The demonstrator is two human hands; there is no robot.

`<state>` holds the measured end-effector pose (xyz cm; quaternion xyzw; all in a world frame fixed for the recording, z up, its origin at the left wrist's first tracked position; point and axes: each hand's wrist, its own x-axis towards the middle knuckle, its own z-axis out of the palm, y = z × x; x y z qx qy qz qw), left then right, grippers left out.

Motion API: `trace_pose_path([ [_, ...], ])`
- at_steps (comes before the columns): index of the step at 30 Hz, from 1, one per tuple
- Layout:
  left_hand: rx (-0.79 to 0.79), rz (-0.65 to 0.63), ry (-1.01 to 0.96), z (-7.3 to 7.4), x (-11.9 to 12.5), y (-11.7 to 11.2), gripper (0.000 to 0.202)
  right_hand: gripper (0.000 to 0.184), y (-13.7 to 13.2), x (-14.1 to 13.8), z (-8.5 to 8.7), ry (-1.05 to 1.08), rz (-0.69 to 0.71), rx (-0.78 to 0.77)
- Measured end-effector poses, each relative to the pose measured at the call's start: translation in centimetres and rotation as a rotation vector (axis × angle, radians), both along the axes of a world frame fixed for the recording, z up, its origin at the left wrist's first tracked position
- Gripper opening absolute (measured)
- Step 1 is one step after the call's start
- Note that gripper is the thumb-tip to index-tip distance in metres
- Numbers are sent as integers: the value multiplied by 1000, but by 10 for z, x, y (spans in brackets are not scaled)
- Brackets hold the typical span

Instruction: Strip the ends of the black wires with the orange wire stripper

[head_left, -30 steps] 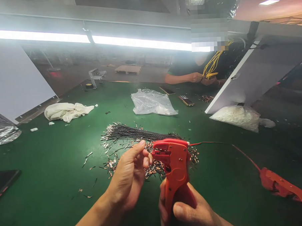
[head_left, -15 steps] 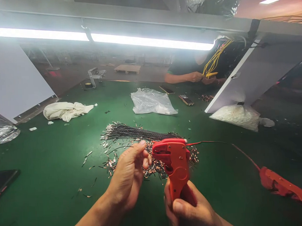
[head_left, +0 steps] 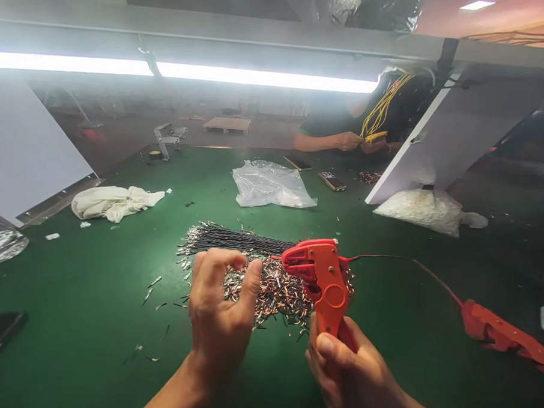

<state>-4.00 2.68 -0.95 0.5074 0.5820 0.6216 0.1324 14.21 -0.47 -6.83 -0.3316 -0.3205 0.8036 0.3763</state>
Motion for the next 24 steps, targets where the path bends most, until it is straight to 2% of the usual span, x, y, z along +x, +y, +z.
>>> trace_pose_path([
  [1,66,-21,98,-1,-1,1,12,43,0,0,-1,2,8,-1],
  [2,87,-67,171,-1,-1,3,23,44,0,0,-3,9,21,4],
  [4,46,-170,237,-5,-1,5,28,43,0,0,-7,54,50,36],
  [8,-48,-300,116,-11,1,5,17,39,2,0,-9,200,113,49],
  [11,-37,-280,127,-11,-2,2,20,42,4,3,1,271,177,33],
  [13,8,-220,245,-9,-7,1,22,44,8,6,10,246,173,125],
  [15,54,-181,401,-7,-11,0,25,41,13,11,19,135,105,272],
  [20,242,-222,786,-9,-10,1,27,18,28,23,38,-297,-232,553],
  [24,422,-257,917,-11,2,2,20,15,31,24,46,-460,-310,640],
])
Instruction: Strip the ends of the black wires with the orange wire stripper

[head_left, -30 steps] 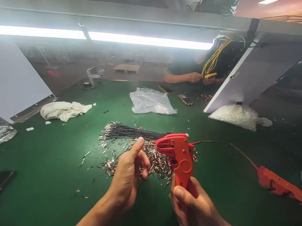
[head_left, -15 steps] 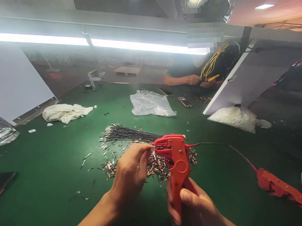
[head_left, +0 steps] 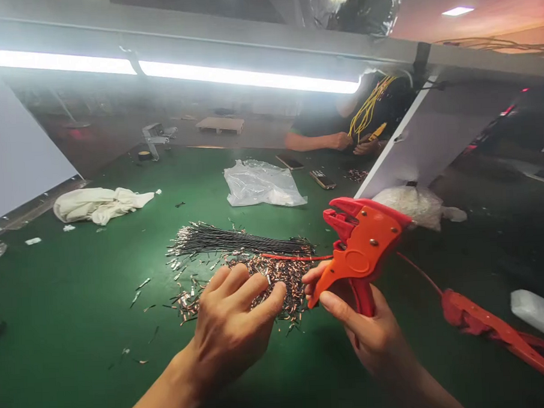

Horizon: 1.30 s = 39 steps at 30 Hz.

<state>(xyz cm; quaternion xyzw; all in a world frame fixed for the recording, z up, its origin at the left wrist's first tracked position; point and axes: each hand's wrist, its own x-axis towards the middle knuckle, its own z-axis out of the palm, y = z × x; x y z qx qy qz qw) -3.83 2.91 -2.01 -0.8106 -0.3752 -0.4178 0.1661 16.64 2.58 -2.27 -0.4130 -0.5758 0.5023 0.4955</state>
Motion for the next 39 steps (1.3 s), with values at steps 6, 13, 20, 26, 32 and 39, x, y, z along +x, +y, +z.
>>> trace_pose_path([
  [6,49,-58,90,-5,8,-4,17,9,-2,-9,-4,-46,3,6],
  [13,69,-134,128,-15,7,-5,20,13,-2,-11,-5,-199,-59,-27],
  [20,71,-133,125,-14,10,-7,19,11,-3,-13,-7,-226,-6,-17],
  [26,46,-100,155,-15,18,-10,15,12,-1,-17,-13,-299,-68,73],
  [32,24,-56,131,-13,24,-15,15,13,4,-4,-17,-368,-93,181],
  [39,-31,-26,-387,13,-3,-8,17,23,5,8,-14,198,576,-216],
])
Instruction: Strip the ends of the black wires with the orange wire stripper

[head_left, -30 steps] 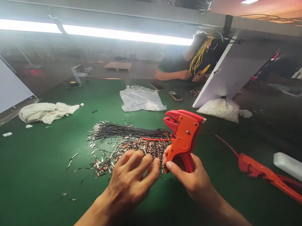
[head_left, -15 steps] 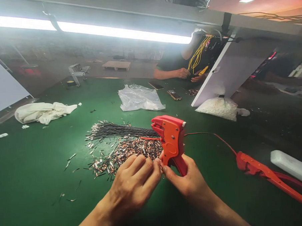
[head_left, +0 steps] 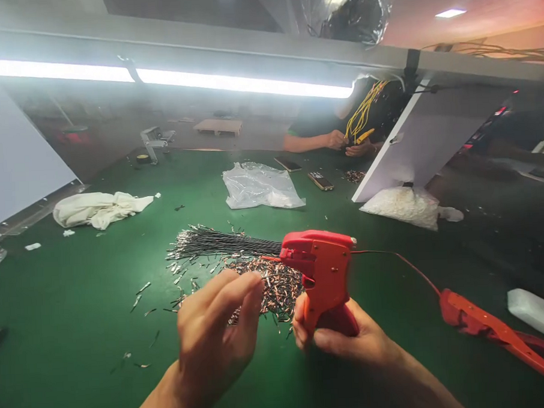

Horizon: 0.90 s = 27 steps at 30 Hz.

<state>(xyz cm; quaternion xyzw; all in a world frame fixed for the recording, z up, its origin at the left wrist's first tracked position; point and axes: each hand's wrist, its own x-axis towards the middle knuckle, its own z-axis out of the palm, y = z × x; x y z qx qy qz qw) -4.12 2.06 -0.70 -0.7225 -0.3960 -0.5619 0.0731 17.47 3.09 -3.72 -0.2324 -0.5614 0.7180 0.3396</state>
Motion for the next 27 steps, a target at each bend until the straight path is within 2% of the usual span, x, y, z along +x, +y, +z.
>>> trace_pose_path([
  [4,0,-43,-133,8,-9,1,23,29,1,-3,-10,101,73,-84],
  [8,-19,-8,-166,9,-7,1,23,29,-1,-6,-10,63,100,-106],
  [16,-44,21,-88,6,-8,3,20,30,-6,-10,1,21,134,-96],
  [27,4,64,19,5,-9,4,24,31,-7,-8,-4,-6,130,-116],
])
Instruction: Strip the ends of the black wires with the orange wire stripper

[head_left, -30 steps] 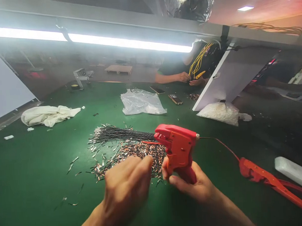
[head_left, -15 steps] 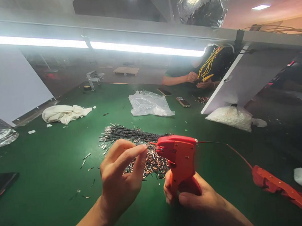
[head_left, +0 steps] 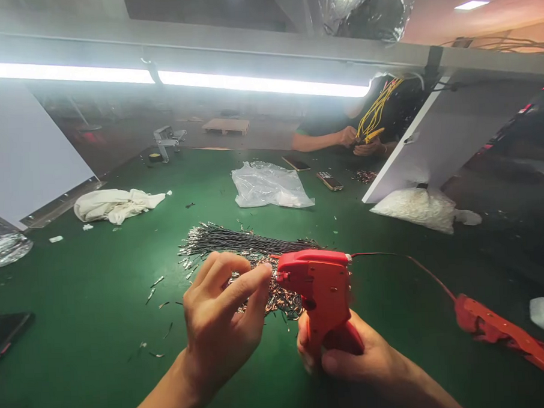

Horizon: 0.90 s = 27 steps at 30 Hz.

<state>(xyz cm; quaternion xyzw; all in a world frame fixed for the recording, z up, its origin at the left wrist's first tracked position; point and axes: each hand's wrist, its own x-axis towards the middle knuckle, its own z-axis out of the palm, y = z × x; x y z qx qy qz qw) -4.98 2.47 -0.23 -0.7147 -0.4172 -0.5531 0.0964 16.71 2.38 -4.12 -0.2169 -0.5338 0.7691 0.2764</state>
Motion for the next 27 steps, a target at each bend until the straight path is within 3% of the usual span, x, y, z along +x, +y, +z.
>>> trace_pose_path([
  [15,60,31,45,2,-1,-1,24,35,0,1,-10,-11,-6,-27],
  [27,58,18,37,2,-1,-3,24,36,2,0,-2,-70,4,11],
])
